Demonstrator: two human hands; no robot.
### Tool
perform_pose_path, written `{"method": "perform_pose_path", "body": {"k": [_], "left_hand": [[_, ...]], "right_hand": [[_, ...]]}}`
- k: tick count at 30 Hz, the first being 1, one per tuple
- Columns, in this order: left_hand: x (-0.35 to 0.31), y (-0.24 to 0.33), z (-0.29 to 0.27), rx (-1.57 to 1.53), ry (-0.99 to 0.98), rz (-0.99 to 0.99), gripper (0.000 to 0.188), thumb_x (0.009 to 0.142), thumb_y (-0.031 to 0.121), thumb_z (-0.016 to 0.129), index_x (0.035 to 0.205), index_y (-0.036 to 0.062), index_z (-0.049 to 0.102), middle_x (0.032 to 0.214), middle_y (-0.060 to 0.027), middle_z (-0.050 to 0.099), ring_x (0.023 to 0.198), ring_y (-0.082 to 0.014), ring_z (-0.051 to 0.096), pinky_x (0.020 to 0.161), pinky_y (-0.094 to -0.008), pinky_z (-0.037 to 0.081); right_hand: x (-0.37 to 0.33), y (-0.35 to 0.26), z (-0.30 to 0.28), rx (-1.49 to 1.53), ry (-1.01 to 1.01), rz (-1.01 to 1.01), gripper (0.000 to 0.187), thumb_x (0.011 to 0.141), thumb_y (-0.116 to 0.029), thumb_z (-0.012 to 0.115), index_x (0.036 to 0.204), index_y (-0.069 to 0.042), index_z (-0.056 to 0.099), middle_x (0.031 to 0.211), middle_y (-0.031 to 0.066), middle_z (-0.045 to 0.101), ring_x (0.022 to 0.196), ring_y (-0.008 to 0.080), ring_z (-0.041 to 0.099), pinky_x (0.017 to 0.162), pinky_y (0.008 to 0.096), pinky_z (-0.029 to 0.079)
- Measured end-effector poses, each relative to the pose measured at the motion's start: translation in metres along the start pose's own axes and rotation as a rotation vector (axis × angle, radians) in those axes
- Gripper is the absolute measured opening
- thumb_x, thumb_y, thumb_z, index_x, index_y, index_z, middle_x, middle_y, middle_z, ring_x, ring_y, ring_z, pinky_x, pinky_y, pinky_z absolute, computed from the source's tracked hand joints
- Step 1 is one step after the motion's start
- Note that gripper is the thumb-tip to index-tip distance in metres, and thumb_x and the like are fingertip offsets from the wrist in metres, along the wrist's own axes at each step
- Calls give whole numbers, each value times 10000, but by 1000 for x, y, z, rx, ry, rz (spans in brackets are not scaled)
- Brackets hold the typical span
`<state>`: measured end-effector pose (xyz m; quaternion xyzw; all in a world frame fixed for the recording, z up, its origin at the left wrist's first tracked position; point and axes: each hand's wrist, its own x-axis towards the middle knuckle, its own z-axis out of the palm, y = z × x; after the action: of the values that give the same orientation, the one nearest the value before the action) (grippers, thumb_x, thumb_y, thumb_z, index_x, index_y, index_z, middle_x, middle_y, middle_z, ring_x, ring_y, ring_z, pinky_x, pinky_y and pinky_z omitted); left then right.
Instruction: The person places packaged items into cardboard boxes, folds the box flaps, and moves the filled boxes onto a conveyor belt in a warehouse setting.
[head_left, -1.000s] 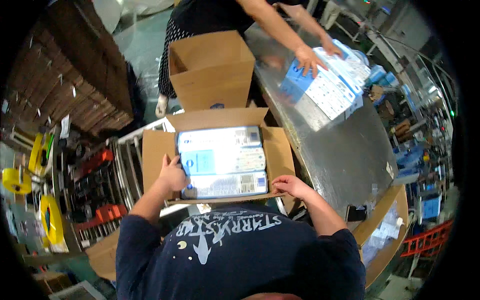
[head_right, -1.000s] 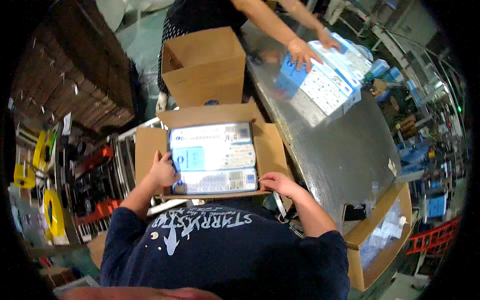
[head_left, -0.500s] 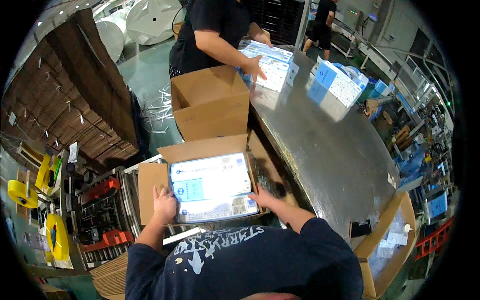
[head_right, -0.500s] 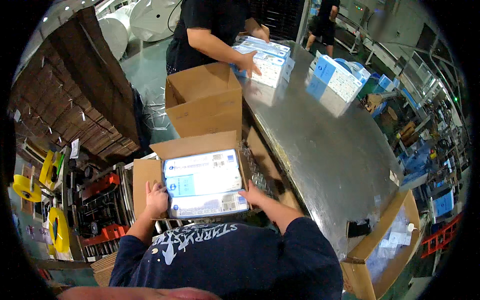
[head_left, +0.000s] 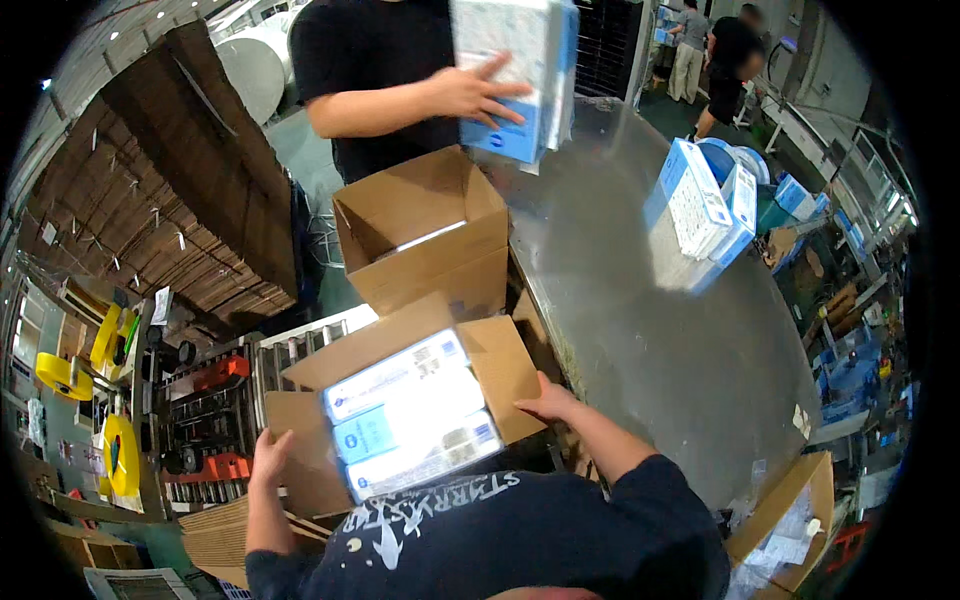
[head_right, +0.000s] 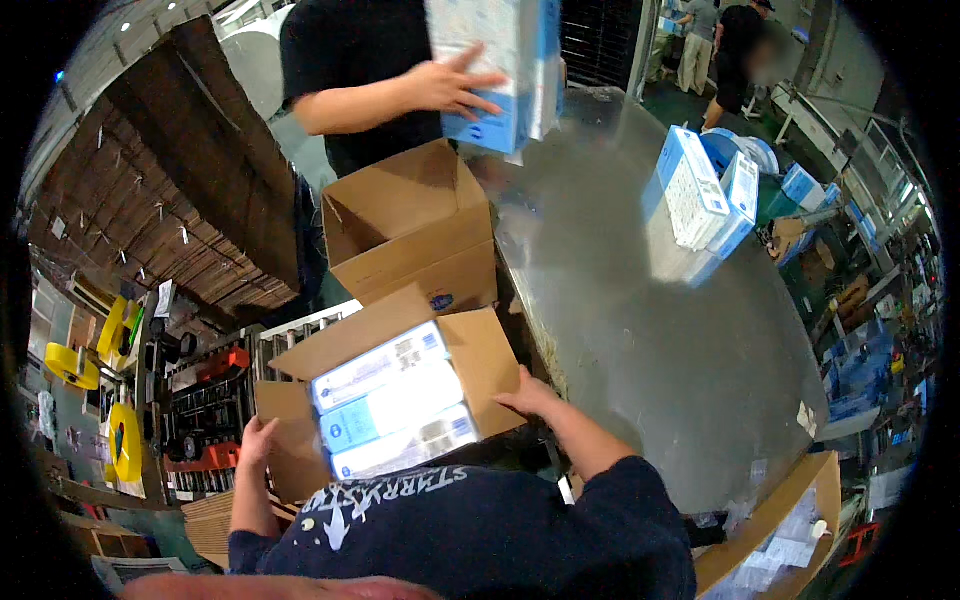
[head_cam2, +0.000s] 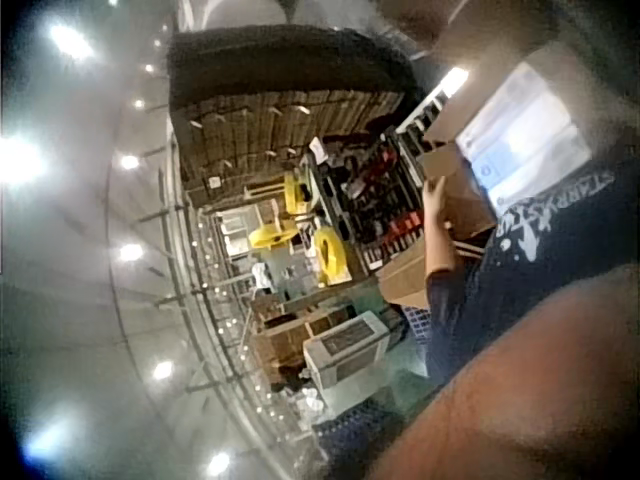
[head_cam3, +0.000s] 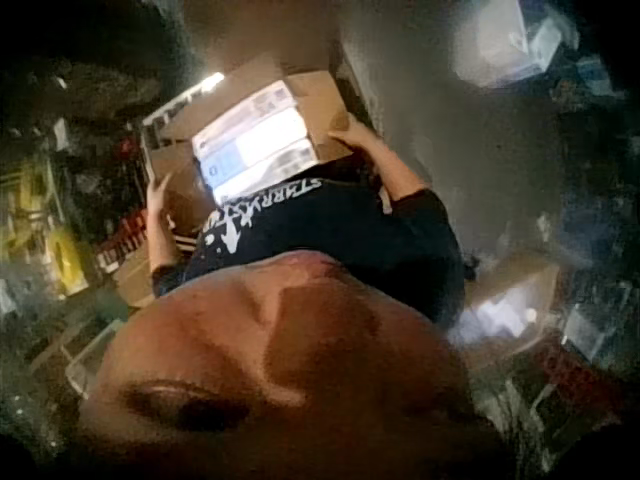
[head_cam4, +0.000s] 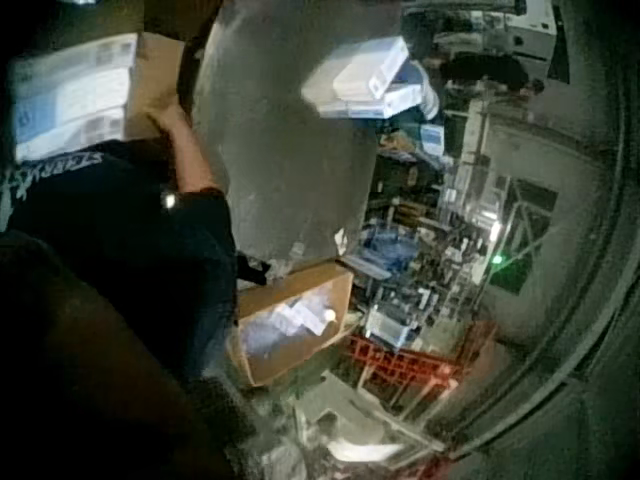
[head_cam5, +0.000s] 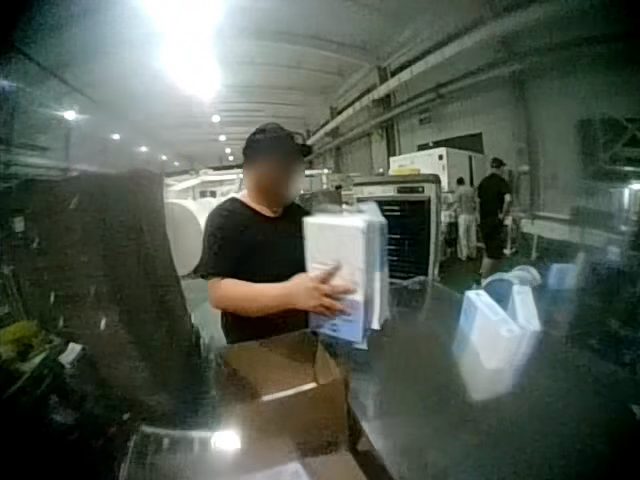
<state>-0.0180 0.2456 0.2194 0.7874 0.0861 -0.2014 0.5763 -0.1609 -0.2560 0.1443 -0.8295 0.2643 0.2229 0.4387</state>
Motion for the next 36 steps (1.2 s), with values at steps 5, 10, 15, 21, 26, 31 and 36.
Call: {"method": "perform_pose_path", "body": {"k": [5,10,15,21,26,31,36], "left_hand": [[-43,32,94,813,-753,235,861,719,490,665,1274,-81,340,1360,-291,252,1289,-352,251,1040,-406,238],[-37,-1,102,705,-1069,224,915,610,553,706,1313,66,380,1357,-313,169,1291,-404,175,1063,-444,136],[-28,41,102,1182,-307,598,893,548,517,751,1245,57,433,1257,-196,426,1094,-341,484,905,-453,396],[-8,-35,110,1025,127,394,938,511,605,719,1254,102,445,1345,-233,291,1253,-362,283,982,-549,262],[26,-67,95,-305,-73,75,424,847,227,505,1219,31,453,1160,-99,528,1112,-228,448,955,-348,350],[123,-42,45,-33,-191,267,468,847,386,547,1196,76,504,1026,-121,611,907,-214,578,813,-323,445],[171,-27,-70,767,269,314,503,835,420,498,1282,202,430,1384,-92,323,1234,-358,328,979,-545,266]], "right_hand": [[-3,-68,-11,160,-307,-916,459,851,-237,546,1263,-67,436,1137,206,545,1084,255,523,926,359,405],[15,-125,43,-871,-384,-952,411,805,-307,550,1171,-118,537,1315,175,393,1236,367,327,1007,461,286],[29,-184,16,-588,399,-1162,449,769,-292,579,1180,-123,512,1271,168,425,1204,346,360,970,518,293],[32,-189,17,-442,435,-951,289,782,-326,520,657,-101,652,731,71,605,772,284,565,729,428,417],[54,-81,76,453,130,-216,545,770,-169,634,1252,-80,395,1176,120,495,1087,259,466,844,393,436],[38,-67,137,969,41,-65,536,911,-223,470,1358,-139,187,1279,119,399,1092,272,474,840,422,464],[53,-188,239,872,55,-276,559,918,-274,455,1370,-105,175,1337,104,329,1162,241,404,929,387,388]]}}
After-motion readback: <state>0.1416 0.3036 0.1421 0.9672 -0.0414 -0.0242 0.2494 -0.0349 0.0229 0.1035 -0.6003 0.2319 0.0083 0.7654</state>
